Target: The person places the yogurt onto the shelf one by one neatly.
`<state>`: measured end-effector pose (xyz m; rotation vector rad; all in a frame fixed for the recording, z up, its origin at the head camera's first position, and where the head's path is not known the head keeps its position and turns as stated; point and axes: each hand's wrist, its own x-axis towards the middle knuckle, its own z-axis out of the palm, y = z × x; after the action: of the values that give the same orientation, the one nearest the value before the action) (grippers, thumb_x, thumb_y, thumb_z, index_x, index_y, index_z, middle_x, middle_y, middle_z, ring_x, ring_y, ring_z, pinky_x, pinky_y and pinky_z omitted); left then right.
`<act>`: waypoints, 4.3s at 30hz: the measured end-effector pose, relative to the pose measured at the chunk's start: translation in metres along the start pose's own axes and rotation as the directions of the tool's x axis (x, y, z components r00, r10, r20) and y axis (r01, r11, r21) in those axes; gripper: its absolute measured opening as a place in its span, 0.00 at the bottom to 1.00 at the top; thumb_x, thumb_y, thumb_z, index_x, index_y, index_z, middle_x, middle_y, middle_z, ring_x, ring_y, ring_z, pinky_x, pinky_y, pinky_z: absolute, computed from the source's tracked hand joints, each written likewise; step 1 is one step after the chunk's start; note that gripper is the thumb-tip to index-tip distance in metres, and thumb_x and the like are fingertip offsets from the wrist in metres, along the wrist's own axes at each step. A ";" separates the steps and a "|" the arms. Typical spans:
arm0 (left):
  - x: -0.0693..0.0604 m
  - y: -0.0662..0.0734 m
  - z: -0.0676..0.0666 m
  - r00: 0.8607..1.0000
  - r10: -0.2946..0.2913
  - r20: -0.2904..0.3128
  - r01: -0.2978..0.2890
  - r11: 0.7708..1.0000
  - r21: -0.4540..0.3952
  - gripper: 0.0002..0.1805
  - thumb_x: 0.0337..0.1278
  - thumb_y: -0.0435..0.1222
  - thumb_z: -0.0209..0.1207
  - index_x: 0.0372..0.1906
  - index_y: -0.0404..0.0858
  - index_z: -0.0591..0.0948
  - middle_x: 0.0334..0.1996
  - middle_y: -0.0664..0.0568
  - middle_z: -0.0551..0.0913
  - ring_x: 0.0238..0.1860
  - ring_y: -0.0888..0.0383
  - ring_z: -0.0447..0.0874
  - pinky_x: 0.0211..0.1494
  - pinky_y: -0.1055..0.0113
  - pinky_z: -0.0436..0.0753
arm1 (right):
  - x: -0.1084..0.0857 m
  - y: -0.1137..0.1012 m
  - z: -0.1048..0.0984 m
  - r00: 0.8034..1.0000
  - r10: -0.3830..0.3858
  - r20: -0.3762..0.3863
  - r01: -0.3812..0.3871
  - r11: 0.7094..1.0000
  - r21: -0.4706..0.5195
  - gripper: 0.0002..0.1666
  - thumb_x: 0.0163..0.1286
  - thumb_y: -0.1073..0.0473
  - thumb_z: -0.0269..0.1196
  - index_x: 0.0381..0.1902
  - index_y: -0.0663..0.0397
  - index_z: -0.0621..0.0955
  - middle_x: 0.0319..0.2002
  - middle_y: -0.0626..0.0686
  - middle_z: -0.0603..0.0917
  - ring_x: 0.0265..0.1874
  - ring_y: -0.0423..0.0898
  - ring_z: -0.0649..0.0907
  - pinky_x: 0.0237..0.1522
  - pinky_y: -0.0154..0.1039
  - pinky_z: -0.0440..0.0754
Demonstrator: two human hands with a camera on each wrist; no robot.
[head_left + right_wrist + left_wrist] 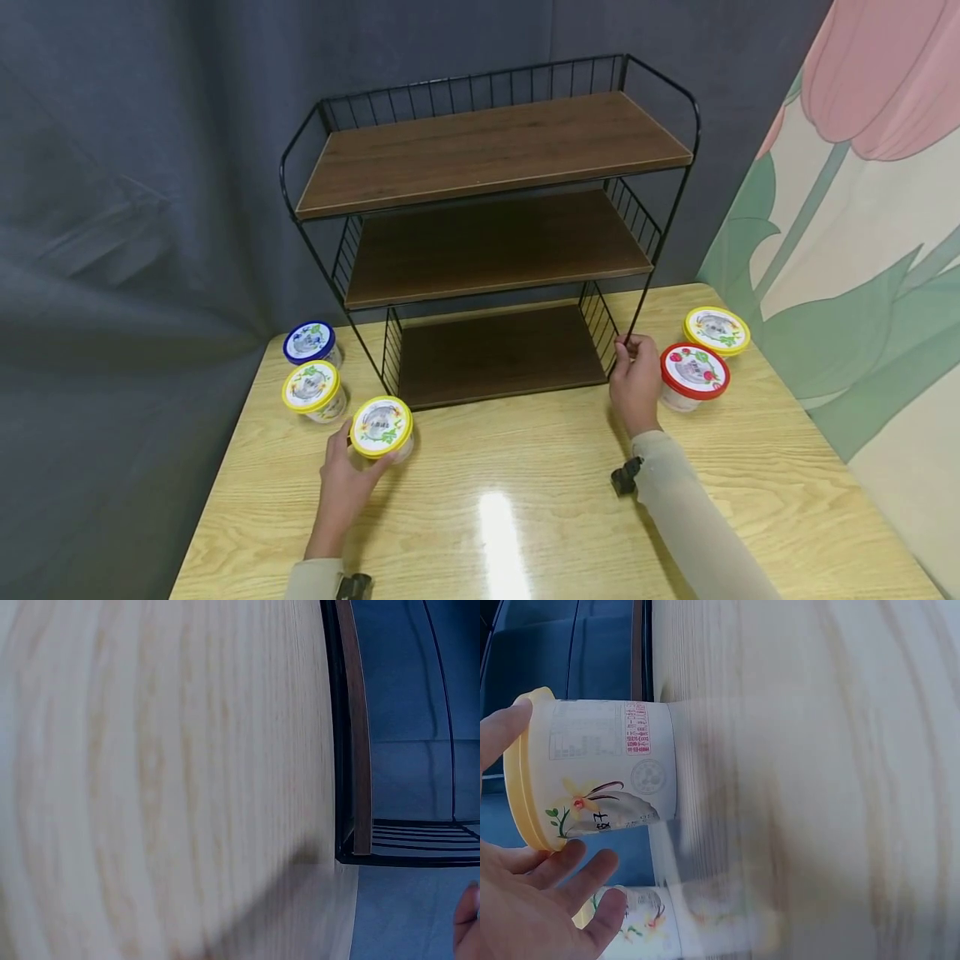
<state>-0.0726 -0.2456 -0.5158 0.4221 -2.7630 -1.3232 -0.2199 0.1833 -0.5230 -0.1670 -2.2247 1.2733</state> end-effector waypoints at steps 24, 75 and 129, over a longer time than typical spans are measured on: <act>-0.003 0.022 0.020 0.999 0.039 -0.017 -0.041 0.996 -0.075 0.54 0.46 0.49 0.75 0.74 0.35 0.58 0.68 0.38 0.66 0.67 0.41 0.66 0.69 0.40 0.59 | 0.000 -0.002 -0.002 1.000 -0.007 0.015 0.006 1.000 0.011 0.14 0.77 0.60 0.54 0.52 0.65 0.75 0.47 0.63 0.80 0.49 0.58 0.80 0.54 0.53 0.77; 0.013 0.017 0.020 0.959 0.139 0.246 -0.069 0.960 -0.272 0.56 0.50 0.42 0.74 0.79 0.48 0.51 0.75 0.47 0.57 0.59 0.45 0.69 0.58 0.60 0.73 | 0.003 0.001 -0.005 0.999 -0.014 0.044 0.013 1.000 0.016 0.15 0.78 0.59 0.53 0.53 0.65 0.75 0.49 0.63 0.81 0.50 0.57 0.81 0.53 0.53 0.79; -0.007 0.011 0.039 0.994 0.104 0.019 -0.098 0.974 -0.204 0.55 0.48 0.45 0.75 0.75 0.41 0.52 0.65 0.40 0.57 0.64 0.48 0.62 0.68 0.46 0.67 | 0.000 0.001 -0.007 0.997 -0.006 0.080 0.002 0.999 0.049 0.14 0.78 0.59 0.52 0.54 0.64 0.74 0.50 0.63 0.79 0.52 0.56 0.80 0.54 0.54 0.79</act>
<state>-0.0747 -0.2071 -0.5315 0.2486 -2.5960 -1.5772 -0.2160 0.1889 -0.5211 -0.0945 -2.2576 1.3522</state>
